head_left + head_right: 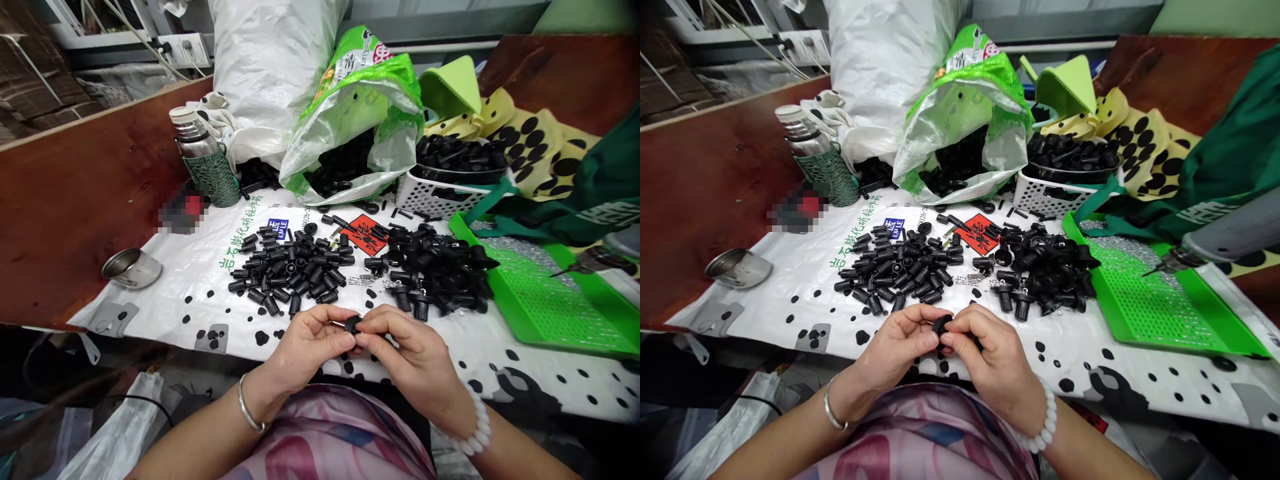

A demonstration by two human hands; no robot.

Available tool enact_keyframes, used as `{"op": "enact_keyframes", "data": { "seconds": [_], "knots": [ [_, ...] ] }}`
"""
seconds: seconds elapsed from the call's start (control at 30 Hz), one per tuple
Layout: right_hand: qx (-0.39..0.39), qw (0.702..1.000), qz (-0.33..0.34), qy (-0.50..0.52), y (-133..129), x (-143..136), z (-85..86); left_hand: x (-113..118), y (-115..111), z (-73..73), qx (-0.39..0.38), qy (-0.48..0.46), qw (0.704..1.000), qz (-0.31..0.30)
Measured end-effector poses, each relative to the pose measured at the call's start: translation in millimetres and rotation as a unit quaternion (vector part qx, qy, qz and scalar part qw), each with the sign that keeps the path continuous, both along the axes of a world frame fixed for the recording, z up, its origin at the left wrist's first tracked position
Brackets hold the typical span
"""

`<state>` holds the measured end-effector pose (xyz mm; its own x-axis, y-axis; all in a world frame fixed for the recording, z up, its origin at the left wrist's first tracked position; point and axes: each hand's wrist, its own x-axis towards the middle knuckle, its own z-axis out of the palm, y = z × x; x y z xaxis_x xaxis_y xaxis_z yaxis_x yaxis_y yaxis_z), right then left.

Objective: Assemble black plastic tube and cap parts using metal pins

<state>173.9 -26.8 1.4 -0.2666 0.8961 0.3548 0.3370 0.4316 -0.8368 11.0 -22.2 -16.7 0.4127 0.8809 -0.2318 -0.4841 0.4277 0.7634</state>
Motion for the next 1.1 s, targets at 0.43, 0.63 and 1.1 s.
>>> {"op": "enact_keyframes", "data": {
  "seconds": [0.43, 0.63, 1.1],
  "knots": [
    [-0.117, 0.992, -0.044, 0.035, 3, 5, -4.7, 2, -2, 1.6, 0.047, 0.038, 0.998, 0.006],
    [-0.093, 0.988, -0.112, 0.06, 2, 15, -4.2, -13, 3, 14.4, 0.117, 0.16, 0.979, 0.053],
    [-0.016, 0.973, -0.213, 0.089, -8, 44, -28.1, -28, 30, 23.8, 0.481, 0.614, 0.625, 0.021]
  ]
}}
